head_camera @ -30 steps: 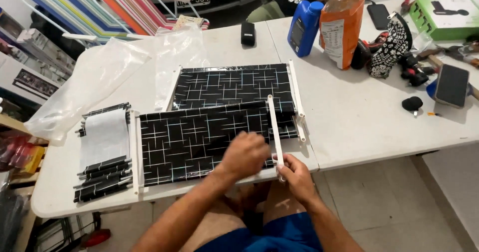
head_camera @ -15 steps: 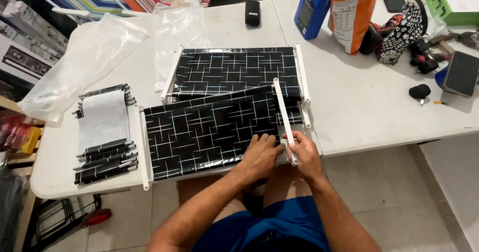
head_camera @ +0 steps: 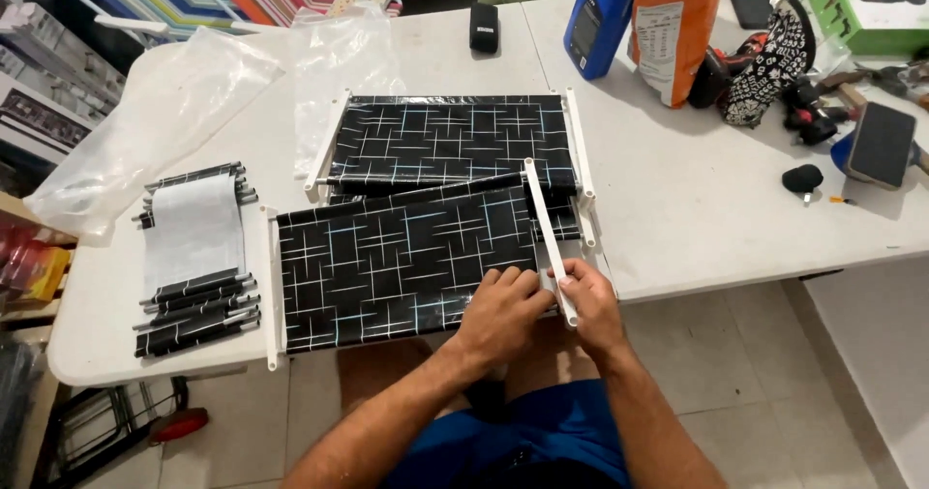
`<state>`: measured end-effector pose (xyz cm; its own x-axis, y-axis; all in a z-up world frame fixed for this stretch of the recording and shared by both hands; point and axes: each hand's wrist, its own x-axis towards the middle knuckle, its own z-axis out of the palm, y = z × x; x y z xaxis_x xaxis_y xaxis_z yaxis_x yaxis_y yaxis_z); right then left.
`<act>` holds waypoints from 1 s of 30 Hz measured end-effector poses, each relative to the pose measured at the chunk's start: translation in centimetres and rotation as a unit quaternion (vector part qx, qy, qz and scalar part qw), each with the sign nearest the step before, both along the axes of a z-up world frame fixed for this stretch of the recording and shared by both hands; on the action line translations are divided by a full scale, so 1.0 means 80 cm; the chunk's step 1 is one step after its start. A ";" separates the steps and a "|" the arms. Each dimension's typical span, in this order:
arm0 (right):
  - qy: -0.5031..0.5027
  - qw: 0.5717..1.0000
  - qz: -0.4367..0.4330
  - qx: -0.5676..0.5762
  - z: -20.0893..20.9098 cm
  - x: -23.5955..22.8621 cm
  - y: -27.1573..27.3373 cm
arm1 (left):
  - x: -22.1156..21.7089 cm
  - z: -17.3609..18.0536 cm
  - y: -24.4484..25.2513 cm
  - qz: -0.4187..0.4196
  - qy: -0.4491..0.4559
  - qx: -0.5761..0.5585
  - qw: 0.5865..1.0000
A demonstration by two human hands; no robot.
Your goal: Assembling shelf units by manually attaching white plastic support rods to black and white patterned shelf liners.
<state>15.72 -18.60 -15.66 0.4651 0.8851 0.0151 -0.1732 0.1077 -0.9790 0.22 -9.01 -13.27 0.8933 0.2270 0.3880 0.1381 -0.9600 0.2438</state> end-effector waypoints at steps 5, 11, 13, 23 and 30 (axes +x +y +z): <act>0.055 0.998 0.008 0.019 -0.007 -0.008 -0.001 | -0.012 0.015 -0.007 0.008 -0.033 -0.007 0.999; 0.070 0.997 -0.017 0.011 -0.007 -0.022 0.000 | -0.020 0.037 -0.014 0.017 -0.033 -0.016 0.999; 0.083 0.996 -0.024 0.012 0.003 -0.025 0.003 | -0.020 0.041 -0.015 0.009 -0.054 -0.003 0.999; 0.169 0.983 -0.048 0.060 -0.025 -0.027 0.016 | -0.012 0.017 -0.021 0.014 -0.113 0.098 0.989; 0.166 0.984 -0.061 0.038 -0.020 -0.030 0.017 | -0.016 0.027 -0.018 0.011 -0.136 0.089 0.987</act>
